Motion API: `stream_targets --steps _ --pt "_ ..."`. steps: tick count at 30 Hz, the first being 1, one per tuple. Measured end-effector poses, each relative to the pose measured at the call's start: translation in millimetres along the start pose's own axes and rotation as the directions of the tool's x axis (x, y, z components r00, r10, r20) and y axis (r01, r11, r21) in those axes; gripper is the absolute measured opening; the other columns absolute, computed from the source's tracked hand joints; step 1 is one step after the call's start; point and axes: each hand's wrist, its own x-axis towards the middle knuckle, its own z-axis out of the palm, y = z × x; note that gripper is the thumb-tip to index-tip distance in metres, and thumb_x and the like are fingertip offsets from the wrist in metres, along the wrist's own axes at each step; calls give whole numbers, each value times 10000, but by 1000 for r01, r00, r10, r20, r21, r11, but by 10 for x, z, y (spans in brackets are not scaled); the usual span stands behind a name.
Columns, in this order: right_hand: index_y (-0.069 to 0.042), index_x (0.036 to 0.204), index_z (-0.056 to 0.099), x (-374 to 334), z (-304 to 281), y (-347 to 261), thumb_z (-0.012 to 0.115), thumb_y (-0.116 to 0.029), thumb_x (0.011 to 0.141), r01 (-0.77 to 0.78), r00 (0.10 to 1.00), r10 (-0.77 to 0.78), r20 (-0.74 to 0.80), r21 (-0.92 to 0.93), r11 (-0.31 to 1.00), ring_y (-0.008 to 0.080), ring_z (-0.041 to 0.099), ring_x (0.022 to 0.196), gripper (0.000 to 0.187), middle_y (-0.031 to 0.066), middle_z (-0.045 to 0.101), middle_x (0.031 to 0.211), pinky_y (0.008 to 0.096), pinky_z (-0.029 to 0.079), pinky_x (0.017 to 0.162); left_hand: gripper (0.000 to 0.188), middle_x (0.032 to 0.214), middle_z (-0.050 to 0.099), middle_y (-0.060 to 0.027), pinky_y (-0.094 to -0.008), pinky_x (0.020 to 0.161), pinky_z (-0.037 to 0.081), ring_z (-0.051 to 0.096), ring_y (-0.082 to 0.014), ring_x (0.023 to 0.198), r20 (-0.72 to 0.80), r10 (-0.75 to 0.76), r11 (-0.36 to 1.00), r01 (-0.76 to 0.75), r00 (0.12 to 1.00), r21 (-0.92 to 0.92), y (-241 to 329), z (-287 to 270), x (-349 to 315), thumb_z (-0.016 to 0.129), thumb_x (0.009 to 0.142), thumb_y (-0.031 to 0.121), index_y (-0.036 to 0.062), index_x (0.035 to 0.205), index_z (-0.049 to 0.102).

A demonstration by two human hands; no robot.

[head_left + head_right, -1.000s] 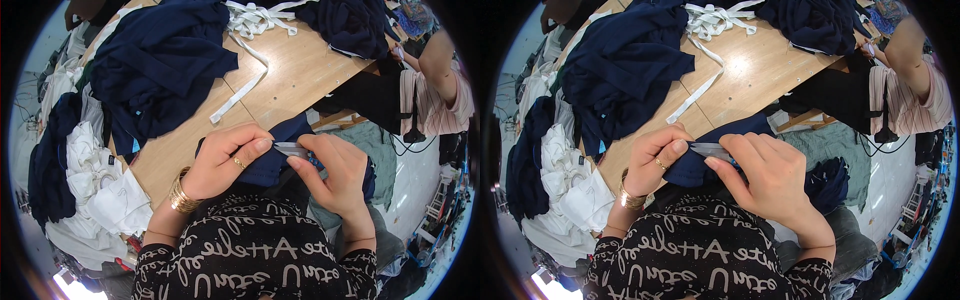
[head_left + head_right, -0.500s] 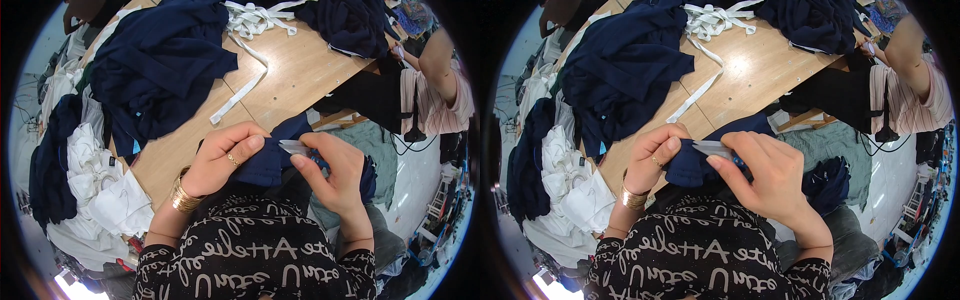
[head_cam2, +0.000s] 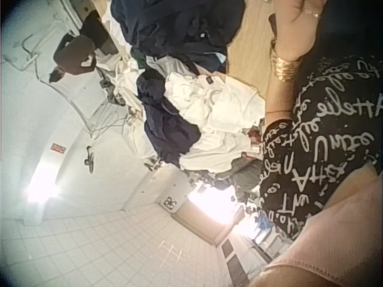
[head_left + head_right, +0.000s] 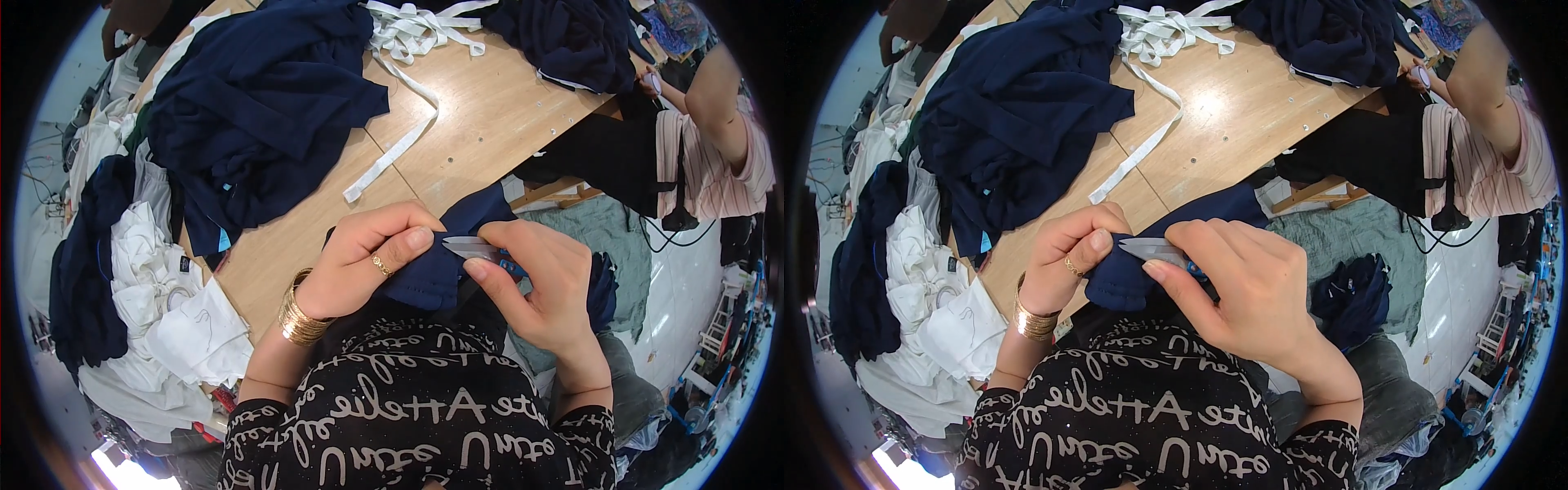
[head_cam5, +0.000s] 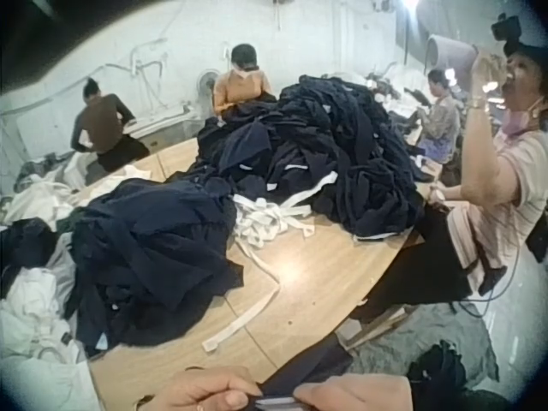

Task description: Trimming excess threads and inspecting blue athletic shorts in a garment factory.

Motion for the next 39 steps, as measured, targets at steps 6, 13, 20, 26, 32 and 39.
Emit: stream_targets --steps 6,13,20,26,32,39 --pt "-46 794 570 -7 7 -5 698 -157 707 23 999 -24 -31 -47 999 189 508 500 190 37 537 624 270 380 454 224 741 524 9 -194 636 375 450 -60 683 16 40 998 -41 999 47 9 -18 12 493 916 204 -3 918 580" --pt "-44 775 573 10 32 20 706 -134 688 28 997 -31 -71 -45 999 193 499 488 183 43 531 610 278 376 448 229 744 537 9 -194 635 382 463 -62 682 -1 64 998 -64 998 22 -28 -2 19 489 917 204 -5 924 580" --pt "-14 793 586 12 -6 36 687 -108 718 -79 992 88 -89 102 992 202 525 496 157 74 553 621 269 390 458 298 802 489 -40 -223 686 356 436 -105 732 -31 188 970 -191 982 -151 -114 24 59 470 912 267 -13 872 563" --pt "-17 796 589 5 -6 70 694 -120 709 -20 997 25 -76 58 998 198 519 496 170 71 558 632 272 390 456 217 893 489 -28 -228 795 349 459 -120 853 -14 141 989 -141 990 -52 -111 -32 33 466 919 193 7 930 576" --pt "-31 789 589 18 -26 72 709 -137 685 28 999 -27 -31 25 999 189 502 490 191 52 551 629 270 379 451 211 832 466 -20 -223 752 347 440 -108 796 6 79 996 -79 997 -53 -45 -27 29 481 913 188 3 916 583" --pt "-42 790 586 32 -79 62 715 -163 677 47 999 -47 20 -12 999 196 524 514 210 44 542 617 274 389 461 197 806 454 -13 -220 725 347 430 -99 769 14 91 996 -91 996 -14 -33 -34 47 499 905 176 1 895 590"
